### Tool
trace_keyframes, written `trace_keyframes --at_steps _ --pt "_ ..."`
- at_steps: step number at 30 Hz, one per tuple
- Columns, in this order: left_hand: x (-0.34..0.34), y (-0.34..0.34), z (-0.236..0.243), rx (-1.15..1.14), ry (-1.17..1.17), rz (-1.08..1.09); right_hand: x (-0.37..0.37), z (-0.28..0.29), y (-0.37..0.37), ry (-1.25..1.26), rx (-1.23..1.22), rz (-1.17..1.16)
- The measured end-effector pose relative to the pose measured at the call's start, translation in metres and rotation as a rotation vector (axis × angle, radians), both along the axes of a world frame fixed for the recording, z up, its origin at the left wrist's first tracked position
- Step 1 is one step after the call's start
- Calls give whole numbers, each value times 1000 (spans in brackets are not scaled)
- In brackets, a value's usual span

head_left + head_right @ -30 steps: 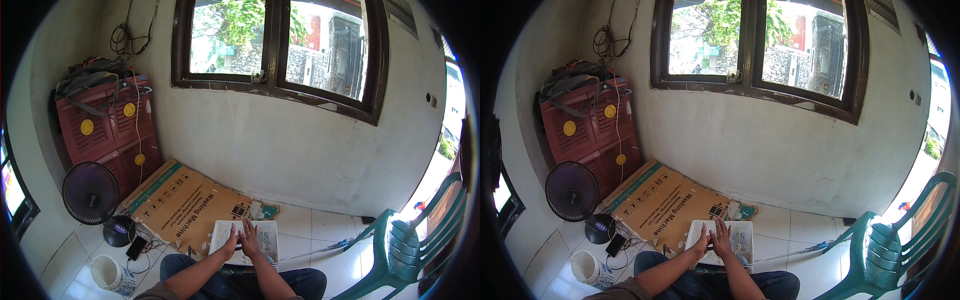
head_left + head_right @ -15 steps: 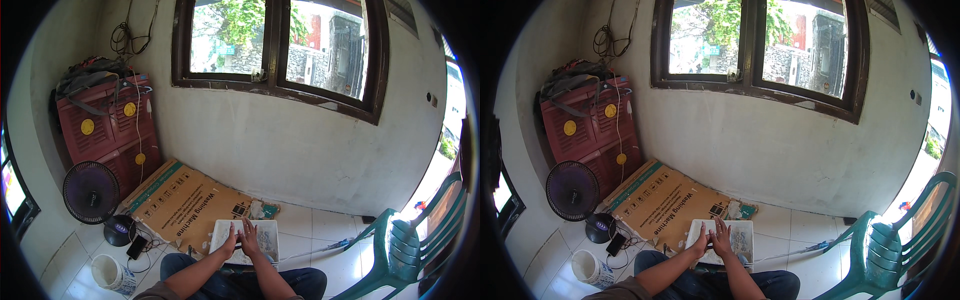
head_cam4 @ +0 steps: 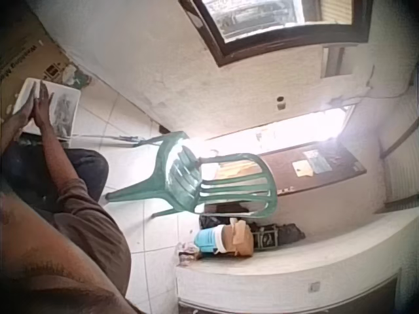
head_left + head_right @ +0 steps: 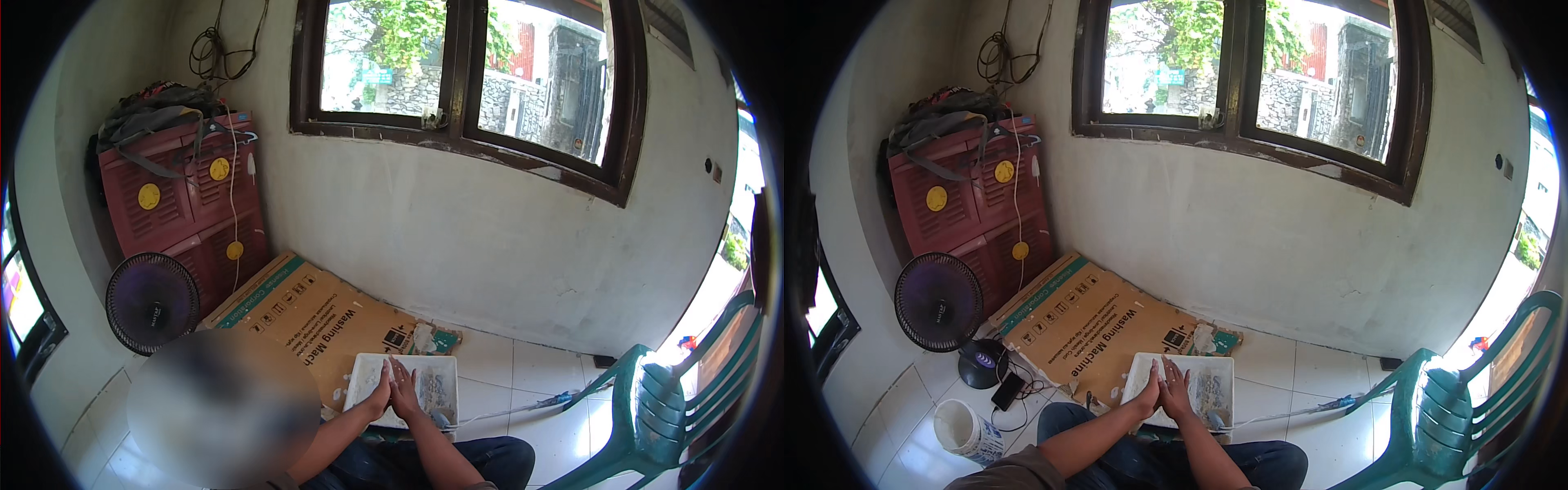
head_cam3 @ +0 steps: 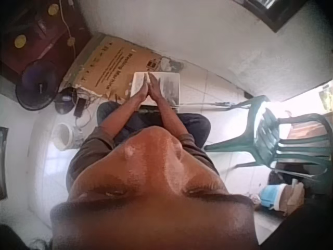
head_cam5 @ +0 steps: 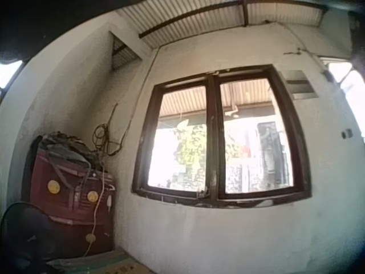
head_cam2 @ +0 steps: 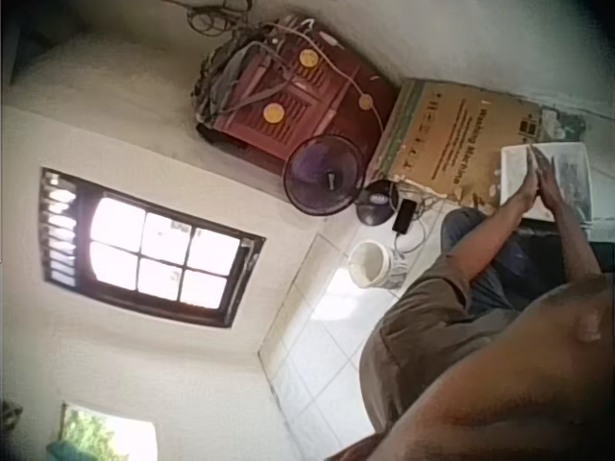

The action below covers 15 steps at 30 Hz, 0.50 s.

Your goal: The person mixes paint or plaster in a small tray using a stick and a roller.

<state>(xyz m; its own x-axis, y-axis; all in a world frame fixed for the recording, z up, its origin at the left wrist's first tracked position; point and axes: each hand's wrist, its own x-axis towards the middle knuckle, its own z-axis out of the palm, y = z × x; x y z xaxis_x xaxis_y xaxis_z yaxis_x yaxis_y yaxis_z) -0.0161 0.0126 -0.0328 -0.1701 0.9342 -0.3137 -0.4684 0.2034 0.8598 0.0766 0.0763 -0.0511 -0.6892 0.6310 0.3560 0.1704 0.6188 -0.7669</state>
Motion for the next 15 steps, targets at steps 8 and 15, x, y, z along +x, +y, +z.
trace_keyframes --at_steps 8,15 --pt "-1 1 -6 59 -101 82 -5 4 -4 -42 -52 40" --pt "12 -11 1 123 -363 -10 8 11 -13 97 -104 36"
